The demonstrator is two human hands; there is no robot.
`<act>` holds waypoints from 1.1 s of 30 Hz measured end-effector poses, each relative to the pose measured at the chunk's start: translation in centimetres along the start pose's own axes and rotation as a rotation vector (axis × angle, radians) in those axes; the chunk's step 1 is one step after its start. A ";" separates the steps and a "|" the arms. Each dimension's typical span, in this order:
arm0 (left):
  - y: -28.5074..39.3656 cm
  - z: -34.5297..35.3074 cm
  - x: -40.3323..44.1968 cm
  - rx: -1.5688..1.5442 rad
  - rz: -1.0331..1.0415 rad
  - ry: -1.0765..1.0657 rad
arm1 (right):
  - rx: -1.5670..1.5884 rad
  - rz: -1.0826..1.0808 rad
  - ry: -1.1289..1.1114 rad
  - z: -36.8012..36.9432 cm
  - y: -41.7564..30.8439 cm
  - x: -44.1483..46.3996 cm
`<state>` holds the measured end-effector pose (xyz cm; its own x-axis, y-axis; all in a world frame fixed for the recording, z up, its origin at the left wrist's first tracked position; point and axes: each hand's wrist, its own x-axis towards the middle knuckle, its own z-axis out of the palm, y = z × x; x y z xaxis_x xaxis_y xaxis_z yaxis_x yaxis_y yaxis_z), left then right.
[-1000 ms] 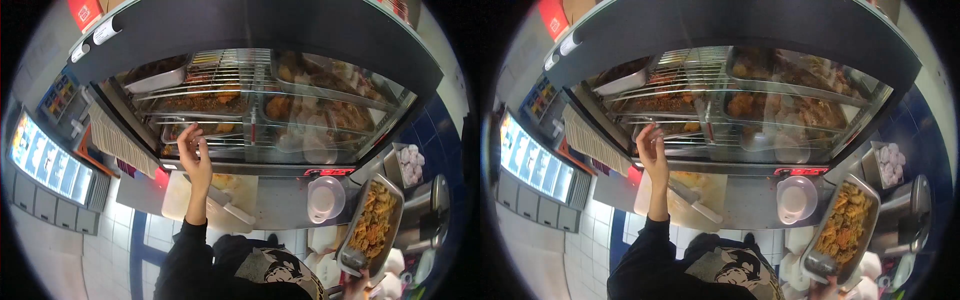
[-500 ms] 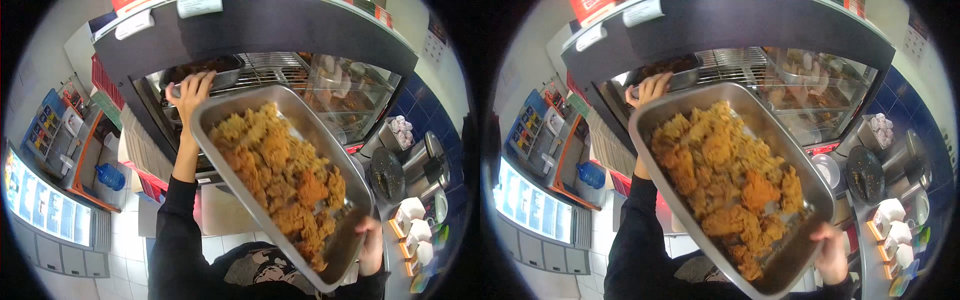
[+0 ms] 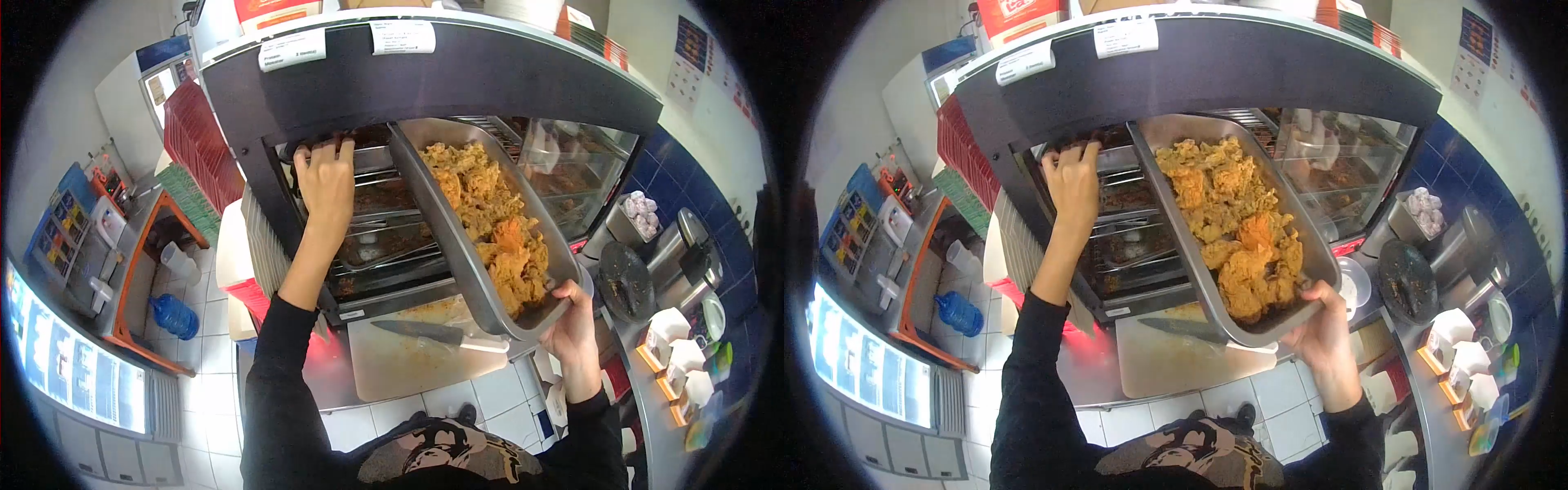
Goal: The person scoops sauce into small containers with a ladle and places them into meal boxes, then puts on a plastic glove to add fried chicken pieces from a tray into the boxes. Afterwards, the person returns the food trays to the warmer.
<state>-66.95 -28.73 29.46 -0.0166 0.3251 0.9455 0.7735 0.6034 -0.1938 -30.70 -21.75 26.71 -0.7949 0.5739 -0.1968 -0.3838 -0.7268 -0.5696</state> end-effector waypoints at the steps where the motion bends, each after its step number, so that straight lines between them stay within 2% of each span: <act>1: 0.3 0.1 0.1 0.017 -0.011 -0.005 | 0.033 -0.013 -0.013 0.3 0.2 0.1; 9: 1.0 -0.6 0.4 -0.017 -0.090 -0.037 | 0.036 -0.127 0.045 1.1 3.0 -0.8; 10: 0.8 -0.5 0.4 -0.027 -0.103 -0.034 | 0.078 -0.205 0.109 1.3 4.2 -1.0; 16: 1.0 -0.8 0.2 -0.031 -0.098 -0.018 | 0.058 -0.297 -0.004 2.0 4.8 2.0; 18: 1.1 -0.7 0.2 -0.034 -0.105 -0.037 | 0.041 -0.255 -0.001 1.7 3.9 3.9; 19: 1.1 -0.6 0.0 -0.027 -0.106 -0.058 | 0.079 -0.191 -0.154 1.9 3.2 4.5; 24: 1.1 -1.0 0.0 -0.059 -0.106 -0.067 | 0.002 -0.205 -0.182 3.9 0.8 5.5; 26: 1.1 -1.0 -0.1 -0.078 -0.115 -0.059 | 0.098 -0.028 -0.344 5.0 -1.2 6.2; 27: 1.2 -1.4 -0.1 -0.090 -0.137 -0.139 | 0.086 -0.043 -0.345 5.9 -1.6 6.7; 31: 2.6 -2.6 -0.6 -0.306 -0.177 -0.072 | 0.237 0.037 -0.387 8.3 -2.3 11.5; 33: 4.6 -4.4 -0.7 -0.543 -0.173 -0.062 | 0.302 0.009 -0.279 9.6 -2.7 13.4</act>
<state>-60.64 -29.36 29.08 -0.1967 0.3069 0.9312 0.9704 0.1967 0.1401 -44.78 -15.75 33.24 -0.8798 0.4731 0.0474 -0.4642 -0.8330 -0.3011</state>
